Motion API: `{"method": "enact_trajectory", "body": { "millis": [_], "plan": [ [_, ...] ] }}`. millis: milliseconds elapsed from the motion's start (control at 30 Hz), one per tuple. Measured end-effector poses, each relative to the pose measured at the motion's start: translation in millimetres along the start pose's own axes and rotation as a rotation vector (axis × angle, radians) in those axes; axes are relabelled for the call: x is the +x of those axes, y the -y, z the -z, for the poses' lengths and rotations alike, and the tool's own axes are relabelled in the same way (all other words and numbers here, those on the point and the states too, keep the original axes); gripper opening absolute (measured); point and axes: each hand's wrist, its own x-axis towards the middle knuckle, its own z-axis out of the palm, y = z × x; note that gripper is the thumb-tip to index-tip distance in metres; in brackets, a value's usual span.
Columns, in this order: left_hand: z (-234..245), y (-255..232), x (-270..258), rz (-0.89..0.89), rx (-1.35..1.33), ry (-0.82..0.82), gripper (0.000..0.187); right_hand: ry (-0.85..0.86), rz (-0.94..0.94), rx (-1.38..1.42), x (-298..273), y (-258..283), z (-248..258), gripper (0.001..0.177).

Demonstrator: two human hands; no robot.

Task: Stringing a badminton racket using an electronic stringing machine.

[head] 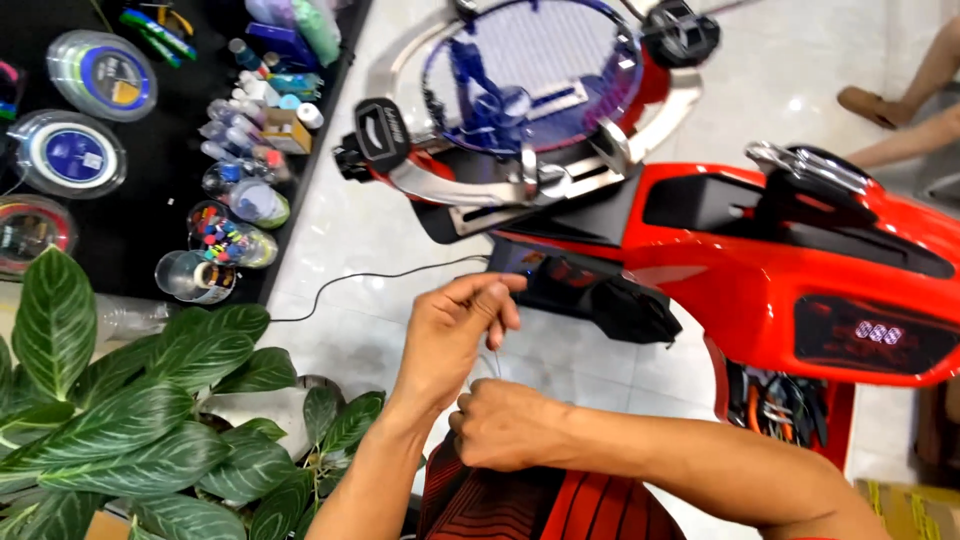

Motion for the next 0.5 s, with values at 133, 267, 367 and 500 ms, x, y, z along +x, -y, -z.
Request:
{"method": "enact_trajectory", "body": {
  "millis": [133, 267, 367, 500],
  "plan": [
    [21.4, -32.7, 16.5, -0.088, -0.032, -0.089, 0.031, 0.047, 0.021, 0.042, 35.0, -11.5, -15.8, 0.017],
    [37.1, -47.9, 27.0, -0.121, -0.06, -0.097, 0.027, 0.065, 0.018, 0.027, 58.0, -21.7, -25.3, 0.014],
    [47.8, -52.6, 37.3, -0.145, -0.101, -0.095, 0.027, 0.036, 0.026, 0.067, 65.7, -28.0, -39.3, 0.016],
    [54.4, -68.4, 50.5, -0.2, -0.131, -0.089, 0.024, 0.15, 0.015, 0.057, 70.5, -34.3, -78.8, 0.02]
  ]
}}
